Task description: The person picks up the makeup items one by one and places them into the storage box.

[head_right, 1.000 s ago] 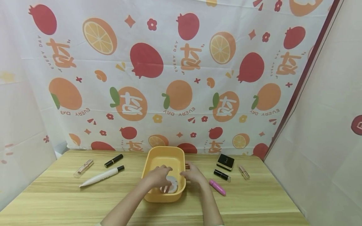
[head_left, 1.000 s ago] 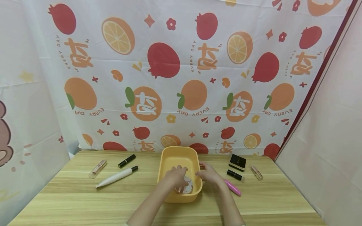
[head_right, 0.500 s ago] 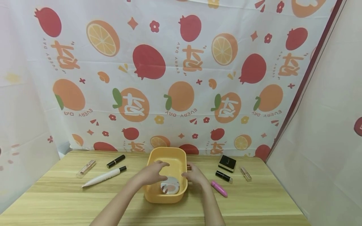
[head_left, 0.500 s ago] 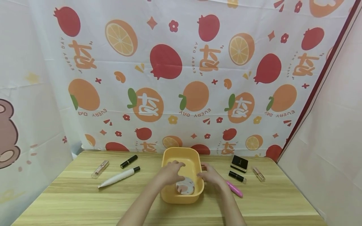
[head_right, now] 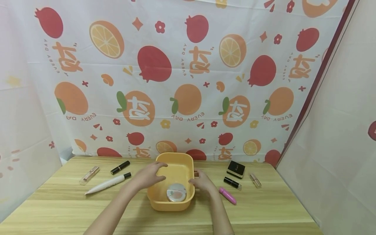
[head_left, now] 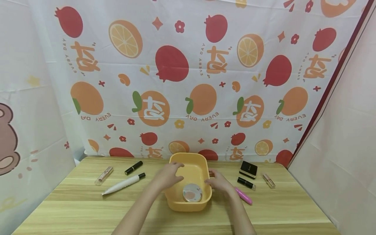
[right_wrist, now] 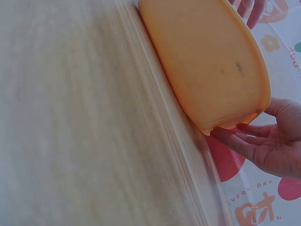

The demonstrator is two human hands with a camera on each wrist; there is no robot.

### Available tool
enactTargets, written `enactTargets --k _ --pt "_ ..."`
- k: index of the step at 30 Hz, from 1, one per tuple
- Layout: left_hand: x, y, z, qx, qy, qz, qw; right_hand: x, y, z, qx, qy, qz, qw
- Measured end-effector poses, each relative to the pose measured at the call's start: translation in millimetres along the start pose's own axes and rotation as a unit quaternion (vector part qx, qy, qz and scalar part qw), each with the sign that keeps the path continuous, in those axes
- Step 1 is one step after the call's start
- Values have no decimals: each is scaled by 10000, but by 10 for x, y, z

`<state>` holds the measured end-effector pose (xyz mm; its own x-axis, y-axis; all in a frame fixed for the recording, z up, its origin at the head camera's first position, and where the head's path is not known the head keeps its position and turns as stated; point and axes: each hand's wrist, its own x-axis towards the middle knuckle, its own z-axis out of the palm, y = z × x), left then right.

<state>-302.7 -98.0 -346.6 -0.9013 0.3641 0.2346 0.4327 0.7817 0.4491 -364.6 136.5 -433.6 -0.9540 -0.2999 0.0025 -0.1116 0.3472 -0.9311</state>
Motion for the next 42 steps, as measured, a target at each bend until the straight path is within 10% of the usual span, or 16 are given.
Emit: enactTargets --k 42 --pt "-261 -999 -269 793 181 -1541 9847 -29 -45 16 201 -75 -8 9998"
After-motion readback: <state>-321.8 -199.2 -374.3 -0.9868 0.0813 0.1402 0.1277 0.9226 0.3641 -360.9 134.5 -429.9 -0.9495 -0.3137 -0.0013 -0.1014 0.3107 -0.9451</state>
